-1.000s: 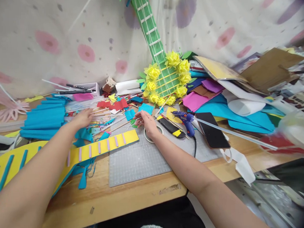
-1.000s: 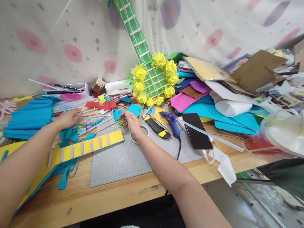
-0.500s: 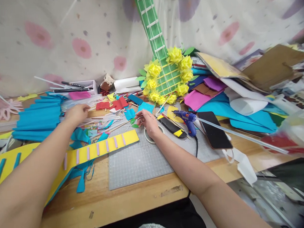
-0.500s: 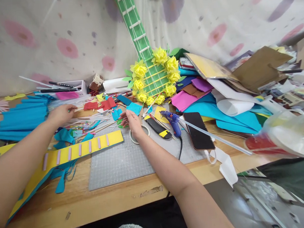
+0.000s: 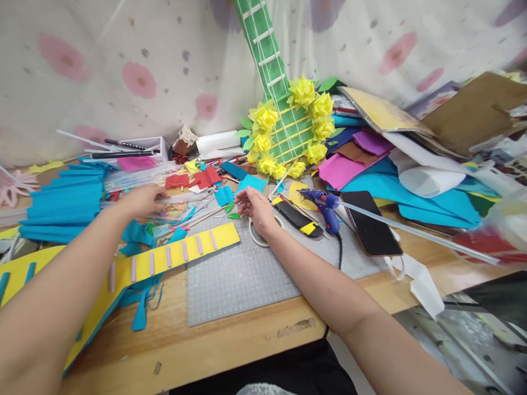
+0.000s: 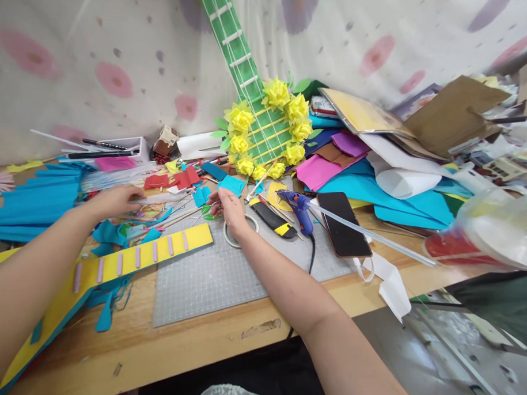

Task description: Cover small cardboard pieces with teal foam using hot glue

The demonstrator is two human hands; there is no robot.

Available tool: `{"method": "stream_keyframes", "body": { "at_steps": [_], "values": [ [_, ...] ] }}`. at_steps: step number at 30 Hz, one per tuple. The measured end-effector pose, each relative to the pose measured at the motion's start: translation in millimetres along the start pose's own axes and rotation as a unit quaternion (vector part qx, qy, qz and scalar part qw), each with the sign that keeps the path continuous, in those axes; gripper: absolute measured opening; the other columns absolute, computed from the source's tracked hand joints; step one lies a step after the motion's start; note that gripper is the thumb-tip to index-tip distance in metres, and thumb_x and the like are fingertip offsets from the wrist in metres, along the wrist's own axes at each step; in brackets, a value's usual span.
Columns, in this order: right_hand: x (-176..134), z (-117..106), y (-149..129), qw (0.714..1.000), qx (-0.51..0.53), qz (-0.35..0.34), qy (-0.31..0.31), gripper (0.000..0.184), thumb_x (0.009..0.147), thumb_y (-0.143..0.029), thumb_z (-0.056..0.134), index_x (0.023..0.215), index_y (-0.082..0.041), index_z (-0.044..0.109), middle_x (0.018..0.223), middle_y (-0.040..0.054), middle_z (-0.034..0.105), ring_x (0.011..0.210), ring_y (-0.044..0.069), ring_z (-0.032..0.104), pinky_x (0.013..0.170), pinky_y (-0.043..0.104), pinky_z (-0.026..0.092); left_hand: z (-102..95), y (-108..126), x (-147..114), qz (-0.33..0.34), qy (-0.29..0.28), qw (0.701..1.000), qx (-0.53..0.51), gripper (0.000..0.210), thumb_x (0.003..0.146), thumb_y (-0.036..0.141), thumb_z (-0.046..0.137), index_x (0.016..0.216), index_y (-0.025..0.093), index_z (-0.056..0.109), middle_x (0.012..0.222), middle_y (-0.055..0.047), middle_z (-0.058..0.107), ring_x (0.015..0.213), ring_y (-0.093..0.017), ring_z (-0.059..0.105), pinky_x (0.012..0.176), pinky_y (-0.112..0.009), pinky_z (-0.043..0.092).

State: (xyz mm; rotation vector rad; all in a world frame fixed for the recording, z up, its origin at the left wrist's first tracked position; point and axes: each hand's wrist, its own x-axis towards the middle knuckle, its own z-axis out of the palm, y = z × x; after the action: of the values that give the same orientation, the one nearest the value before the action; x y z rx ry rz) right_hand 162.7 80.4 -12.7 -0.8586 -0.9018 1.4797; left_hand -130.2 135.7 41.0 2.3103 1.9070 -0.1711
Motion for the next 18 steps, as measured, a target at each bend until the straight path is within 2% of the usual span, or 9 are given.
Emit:
{"method": "stream_keyframes", "body": {
  "at_steps": [2, 5, 7, 9, 11, 13, 16, 18],
  "values": [
    [0, 0, 0, 1.000, 0.001, 0.005, 0.001, 0.040, 0.076, -0.058, 0.056, 0.073, -0.018, 0.057, 0.064, -0.0002, 0.061, 0.046, 0.008, 0.052, 0.043, 0.021, 0.039, -4.2, -1, 2, -0.018, 0.019, 0.999, 0.028, 0.042, 0.075, 0.027, 0.050, 0.113, 0.011, 0.058, 0.118, -0.010, 0.060, 0.101, -0.022, 0.053, 0.085, -0.029, 0.040],
    [0, 0, -1, 1.000, 0.000, 0.008, 0.000, 0.041, 0.075, -0.059, 0.056, 0.072, -0.018, 0.057, 0.064, -0.0008, 0.061, 0.045, 0.008, 0.052, 0.042, 0.021, 0.039, -7.4, -4, 4, -0.071, 0.047, 0.996, -0.023, 0.046, 0.079, 0.029, 0.046, 0.120, 0.010, 0.053, 0.123, -0.010, 0.057, 0.103, -0.021, 0.052, 0.087, -0.028, 0.040],
    [0, 0, -1, 1.000, 0.000, 0.007, 0.001, 0.042, 0.074, -0.060, 0.056, 0.072, -0.018, 0.057, 0.064, -0.0010, 0.061, 0.045, 0.007, 0.052, 0.042, 0.021, 0.039, -8.4, -5, 4, -0.065, 0.041, 0.995, -0.058, 0.050, 0.078, 0.033, 0.050, 0.122, 0.009, 0.051, 0.123, -0.011, 0.057, 0.102, -0.021, 0.053, 0.086, -0.027, 0.040],
    [0, 0, -1, 1.000, 0.001, 0.005, 0.002, 0.043, 0.073, -0.061, 0.057, 0.072, -0.018, 0.057, 0.064, -0.0009, 0.061, 0.045, 0.008, 0.053, 0.042, 0.020, 0.039, -9.7, -4, 1, -0.022, 0.037, 0.997, -0.064, 0.053, 0.075, 0.037, 0.056, 0.120, 0.009, 0.051, 0.121, -0.011, 0.056, 0.103, -0.020, 0.051, 0.088, -0.027, 0.039],
    [0, 0, 0, 1.000, 0.003, 0.002, 0.000, 0.043, 0.072, -0.061, 0.058, 0.072, -0.018, 0.057, 0.064, -0.0008, 0.061, 0.045, 0.008, 0.053, 0.042, 0.020, 0.039, -11.2, -1, -3, 0.032, 0.013, 0.998, -0.049, 0.051, 0.071, 0.039, 0.061, 0.112, 0.009, 0.056, 0.115, -0.011, 0.058, 0.103, -0.020, 0.050, 0.089, -0.026, 0.038],
    [0, 0, 0, 1.000, 0.003, 0.000, -0.004, 0.043, 0.072, -0.061, 0.058, 0.073, -0.017, 0.058, 0.064, -0.0007, 0.062, 0.046, 0.008, 0.053, 0.042, 0.020, 0.040, -11.7, 3, -8, 0.071, -0.047, 0.995, -0.042, 0.049, 0.066, 0.040, 0.066, 0.104, 0.011, 0.060, 0.108, -0.009, 0.060, 0.098, -0.019, 0.051, 0.085, -0.025, 0.039],
    [0, 0, -1, 1.000, -0.004, 0.001, -0.003, 0.043, 0.073, -0.060, 0.058, 0.073, -0.018, 0.058, 0.064, -0.0010, 0.062, 0.046, 0.007, 0.053, 0.043, 0.020, 0.040, -8.7, 6, -13, 0.082, -0.118, 0.990, -0.015, 0.046, 0.056, 0.027, 0.071, 0.100, 0.014, 0.062, 0.101, -0.005, 0.061, 0.089, -0.018, 0.053, 0.077, -0.023, 0.041],
    [-1, 0, -1, 1.000, -0.010, 0.003, -0.002, 0.043, 0.073, -0.060, 0.057, 0.072, -0.018, 0.057, 0.063, -0.0011, 0.062, 0.046, 0.007, 0.053, 0.043, 0.019, 0.040, -5.1, 4, -15, 0.067, -0.122, 0.990, 0.002, 0.038, 0.054, 0.016, 0.067, 0.091, 0.016, 0.063, 0.090, -0.002, 0.063, 0.080, -0.016, 0.054, 0.070, -0.021, 0.040]
  ]
}}
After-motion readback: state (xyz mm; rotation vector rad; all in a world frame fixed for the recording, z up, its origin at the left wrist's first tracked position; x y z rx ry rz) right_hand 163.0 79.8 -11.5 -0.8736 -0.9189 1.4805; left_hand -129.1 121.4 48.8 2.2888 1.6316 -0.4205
